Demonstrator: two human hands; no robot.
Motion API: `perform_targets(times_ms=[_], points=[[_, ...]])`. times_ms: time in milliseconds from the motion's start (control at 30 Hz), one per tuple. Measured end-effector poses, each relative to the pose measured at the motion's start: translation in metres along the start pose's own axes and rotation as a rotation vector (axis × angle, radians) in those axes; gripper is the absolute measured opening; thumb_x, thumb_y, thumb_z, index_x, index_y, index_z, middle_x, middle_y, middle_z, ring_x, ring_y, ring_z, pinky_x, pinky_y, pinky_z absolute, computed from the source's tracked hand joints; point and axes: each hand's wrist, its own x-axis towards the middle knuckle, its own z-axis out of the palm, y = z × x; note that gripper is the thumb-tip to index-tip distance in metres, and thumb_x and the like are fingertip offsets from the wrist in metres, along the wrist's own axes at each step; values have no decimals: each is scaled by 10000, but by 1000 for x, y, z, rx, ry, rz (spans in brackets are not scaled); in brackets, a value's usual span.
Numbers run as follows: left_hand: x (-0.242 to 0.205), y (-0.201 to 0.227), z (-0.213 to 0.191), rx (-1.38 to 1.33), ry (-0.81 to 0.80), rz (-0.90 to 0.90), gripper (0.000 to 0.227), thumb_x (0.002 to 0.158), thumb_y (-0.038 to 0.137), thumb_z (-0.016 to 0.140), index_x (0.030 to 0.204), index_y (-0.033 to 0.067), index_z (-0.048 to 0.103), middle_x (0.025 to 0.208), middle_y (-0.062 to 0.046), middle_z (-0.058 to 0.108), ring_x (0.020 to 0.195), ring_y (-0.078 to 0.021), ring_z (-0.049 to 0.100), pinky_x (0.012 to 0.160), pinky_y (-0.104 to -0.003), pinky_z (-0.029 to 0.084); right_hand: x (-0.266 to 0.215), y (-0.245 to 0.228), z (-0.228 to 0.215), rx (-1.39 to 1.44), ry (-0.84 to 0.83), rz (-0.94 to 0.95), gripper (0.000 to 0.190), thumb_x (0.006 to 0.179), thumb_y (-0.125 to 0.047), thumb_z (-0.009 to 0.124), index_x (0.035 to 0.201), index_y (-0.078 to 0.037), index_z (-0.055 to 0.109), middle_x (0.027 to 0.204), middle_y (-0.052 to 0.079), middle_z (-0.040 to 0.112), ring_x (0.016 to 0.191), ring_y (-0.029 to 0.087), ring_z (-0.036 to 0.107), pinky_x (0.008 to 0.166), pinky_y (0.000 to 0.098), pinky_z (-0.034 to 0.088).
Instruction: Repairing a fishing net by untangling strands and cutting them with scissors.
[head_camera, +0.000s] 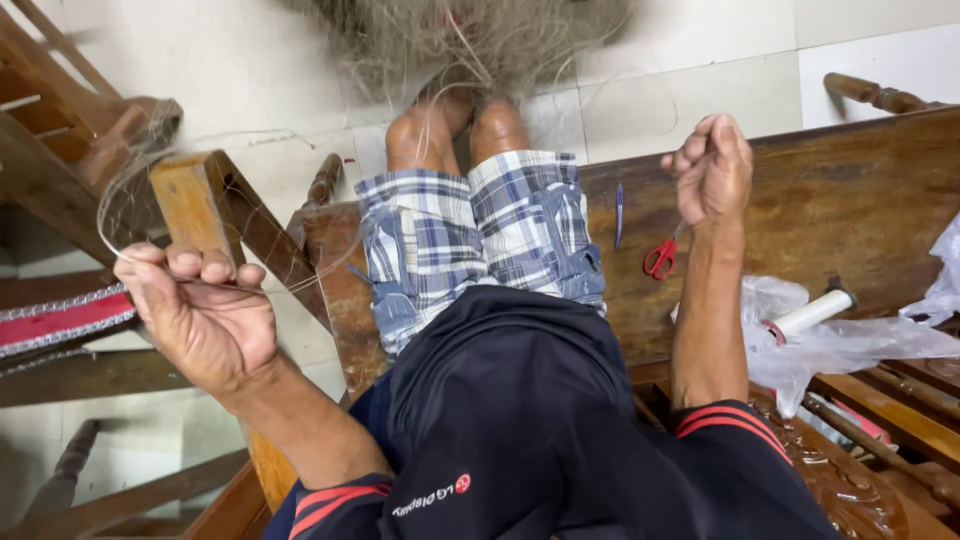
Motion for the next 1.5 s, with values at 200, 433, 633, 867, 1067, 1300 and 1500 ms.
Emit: perform_targets(times_ms=[200, 433, 633, 867, 1067, 1300, 1500], points=[[-13, 8, -7, -235, -252, -99, 275, 1435, 287, 534, 1558, 135, 727, 1287, -83, 824, 1149, -256, 832, 960, -553, 727, -11, 55, 24, -79, 566, -61, 971, 984, -413, 892, 1795, -60, 492, 1550, 139, 715, 1099, 230, 867, 735, 281, 799], [-30, 21, 12, -510, -457, -178, 359, 1476, 216, 479, 1634, 12, 729, 1374, -211, 833, 1221, -351, 843, 1068, -603, 748, -85, 168, 158, 105, -95, 423, 343, 1115, -344, 760, 1227, -22, 802, 1045, 128, 861, 876, 273, 840, 800, 406, 738], [-53, 47, 32, -584, -563, -153, 390, 1478, 173, 466, 1632, -87, 712, 1384, -265, 818, 1211, -386, 830, 1055, -621, 748, -29, 224, 250, 317, -402, 635, 988, 1047, -821, 605, 1598, -1, 607, 1396, 242, 778, 1170, 352, 807, 1009, 519, 702], [-50, 56, 1, -473, -468, -109, 373, 1501, 213, 487, 1679, 6, 742, 1422, -170, 813, 1230, -305, 781, 1079, -583, 693, 32, 215, 228, 594, -232, 307, 185, 1124, -247, 845, 1250, -114, 818, 1109, 64, 857, 959, 257, 805, 897, 600, 728], [-30, 54, -27, -377, -387, -47, 408, 1535, 267, 462, 1684, 42, 769, 1444, -153, 856, 1306, -288, 850, 1156, -589, 728, 0, 159, 158, 558, 15, 304, 73, 1098, -157, 858, 1095, -170, 786, 968, 12, 784, 873, 194, 743, 898, 423, 640], [-29, 57, -17, -405, -408, -58, 385, 1527, 234, 493, 1671, 17, 777, 1417, -168, 849, 1270, -295, 848, 1128, -575, 734, -28, 158, 123, 562, -55, 258, 94, 1143, -152, 785, 1071, -168, 728, 934, 26, 803, 826, 210, 797, 920, 504, 735], [-21, 52, -2, -338, -377, 31, 355, 1482, 266, 563, 1570, 42, 825, 1397, -163, 915, 1233, -318, 897, 1080, -539, 774, -17, 106, 97, 683, -99, 295, 90, 1087, -159, 844, 1114, -74, 849, 1271, 95, 870, 1091, 255, 827, 1148, 522, 690]])
